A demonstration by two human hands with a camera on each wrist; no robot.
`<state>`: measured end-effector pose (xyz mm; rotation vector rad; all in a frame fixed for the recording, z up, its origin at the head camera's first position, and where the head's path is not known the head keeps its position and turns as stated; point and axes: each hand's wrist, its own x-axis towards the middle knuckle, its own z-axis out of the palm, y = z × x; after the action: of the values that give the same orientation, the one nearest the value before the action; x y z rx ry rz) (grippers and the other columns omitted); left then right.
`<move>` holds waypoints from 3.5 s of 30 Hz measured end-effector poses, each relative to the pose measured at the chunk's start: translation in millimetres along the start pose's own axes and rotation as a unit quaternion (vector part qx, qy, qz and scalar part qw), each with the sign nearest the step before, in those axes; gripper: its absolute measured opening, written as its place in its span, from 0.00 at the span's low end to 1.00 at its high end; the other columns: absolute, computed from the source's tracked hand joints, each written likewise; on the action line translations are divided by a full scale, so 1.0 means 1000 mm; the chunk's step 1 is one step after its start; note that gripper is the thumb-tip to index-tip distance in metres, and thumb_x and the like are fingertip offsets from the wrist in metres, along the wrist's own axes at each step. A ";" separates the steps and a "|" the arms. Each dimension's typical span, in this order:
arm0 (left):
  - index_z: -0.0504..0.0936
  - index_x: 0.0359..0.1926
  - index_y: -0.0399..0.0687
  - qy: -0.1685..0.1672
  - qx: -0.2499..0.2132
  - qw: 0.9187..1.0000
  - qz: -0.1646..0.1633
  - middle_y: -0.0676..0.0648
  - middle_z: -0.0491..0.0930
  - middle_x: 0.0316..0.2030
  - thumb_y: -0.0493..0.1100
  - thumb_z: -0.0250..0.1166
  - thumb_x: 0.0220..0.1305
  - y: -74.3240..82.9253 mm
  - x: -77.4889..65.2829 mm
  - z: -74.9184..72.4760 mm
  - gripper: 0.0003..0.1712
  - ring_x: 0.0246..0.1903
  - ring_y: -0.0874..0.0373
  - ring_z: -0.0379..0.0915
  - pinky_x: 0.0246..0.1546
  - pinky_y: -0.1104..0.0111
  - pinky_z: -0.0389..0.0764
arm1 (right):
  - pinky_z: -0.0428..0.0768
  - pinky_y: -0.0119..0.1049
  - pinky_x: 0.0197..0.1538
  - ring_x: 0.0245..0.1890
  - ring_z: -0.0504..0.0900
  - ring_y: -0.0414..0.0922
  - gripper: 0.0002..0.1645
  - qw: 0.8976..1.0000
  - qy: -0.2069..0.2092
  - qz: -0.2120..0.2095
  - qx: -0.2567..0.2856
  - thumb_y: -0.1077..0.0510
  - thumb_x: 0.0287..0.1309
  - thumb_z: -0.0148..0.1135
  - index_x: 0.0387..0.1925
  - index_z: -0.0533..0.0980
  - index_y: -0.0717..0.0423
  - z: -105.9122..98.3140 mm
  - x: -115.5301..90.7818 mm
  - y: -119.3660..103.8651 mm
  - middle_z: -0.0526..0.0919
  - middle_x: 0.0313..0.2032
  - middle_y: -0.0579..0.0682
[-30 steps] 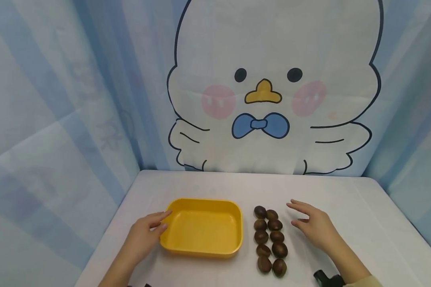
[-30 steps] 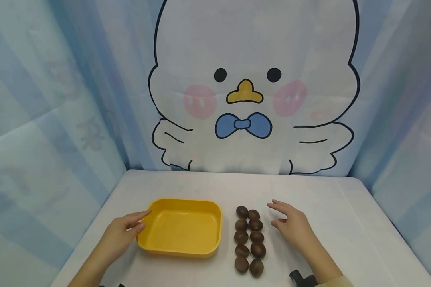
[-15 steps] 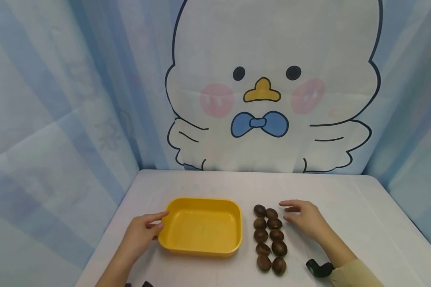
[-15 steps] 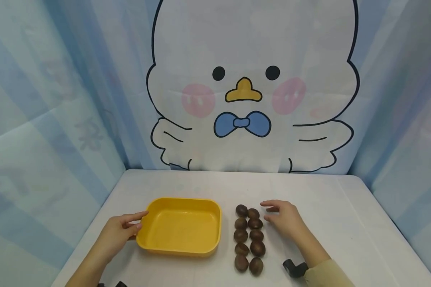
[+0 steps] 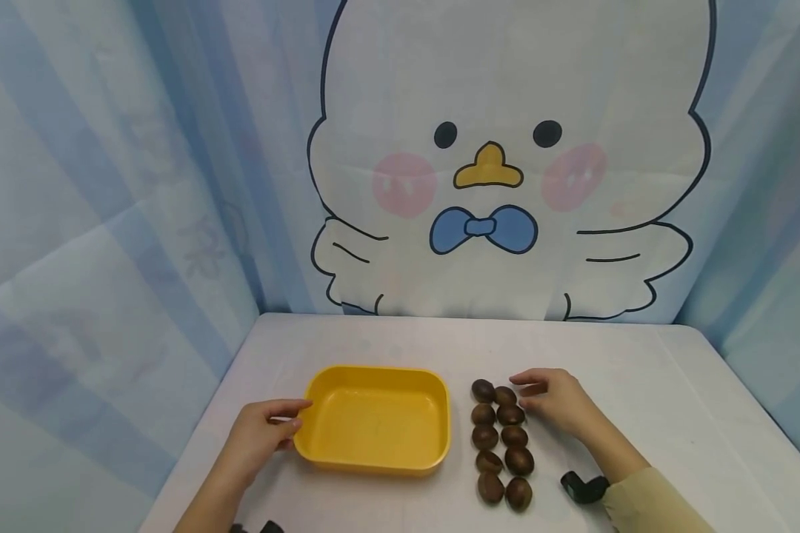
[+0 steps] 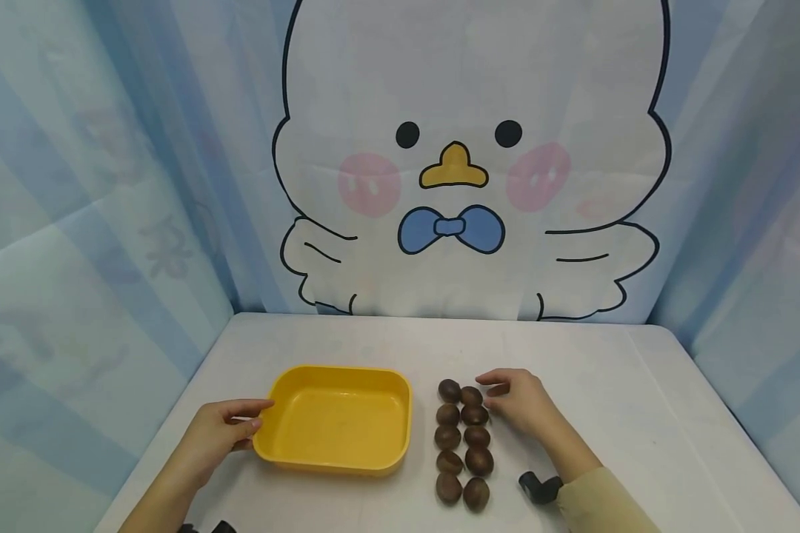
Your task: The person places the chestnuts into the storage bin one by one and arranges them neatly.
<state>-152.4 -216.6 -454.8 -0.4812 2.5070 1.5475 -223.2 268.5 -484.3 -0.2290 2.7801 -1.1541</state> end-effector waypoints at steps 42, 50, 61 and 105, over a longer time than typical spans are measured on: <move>0.88 0.59 0.39 0.005 -0.049 0.999 -0.020 0.40 0.80 0.45 0.31 0.66 0.73 -0.006 0.004 0.002 0.16 0.33 0.54 0.79 0.34 0.70 0.89 | 0.80 0.40 0.45 0.42 0.81 0.46 0.20 0.997 -0.076 -0.027 0.023 0.69 0.59 0.73 0.53 0.86 0.54 0.002 0.026 0.005 0.87 0.43 0.50; 0.88 0.59 0.40 0.005 -0.048 0.999 -0.021 0.40 0.80 0.45 0.32 0.66 0.74 -0.006 0.004 0.002 0.16 0.34 0.54 0.78 0.34 0.69 0.89 | 0.80 0.41 0.46 0.44 0.81 0.46 0.21 0.997 -0.071 -0.028 0.027 0.68 0.60 0.73 0.54 0.87 0.54 0.003 0.025 0.007 0.88 0.45 0.51; 0.88 0.59 0.39 0.002 -0.050 0.999 -0.019 0.40 0.79 0.44 0.32 0.66 0.74 -0.006 0.003 0.000 0.16 0.34 0.53 0.78 0.35 0.69 0.89 | 0.81 0.44 0.52 0.47 0.84 0.47 0.22 0.999 -0.034 -0.040 -0.001 0.67 0.54 0.77 0.52 0.86 0.56 0.005 0.024 0.007 0.88 0.45 0.51; 0.88 0.60 0.39 -0.001 -0.075 0.997 -0.024 0.42 0.79 0.42 0.33 0.67 0.74 -0.010 0.004 0.002 0.16 0.32 0.54 0.78 0.34 0.70 0.89 | 0.81 0.39 0.42 0.43 0.82 0.49 0.18 0.999 -0.011 0.030 0.025 0.65 0.58 0.76 0.51 0.85 0.55 -0.001 0.012 0.000 0.87 0.45 0.54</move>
<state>-152.8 -219.9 -465.0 -0.5540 2.3703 1.7244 -234.8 266.5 -484.1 -0.1505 2.7161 -1.1970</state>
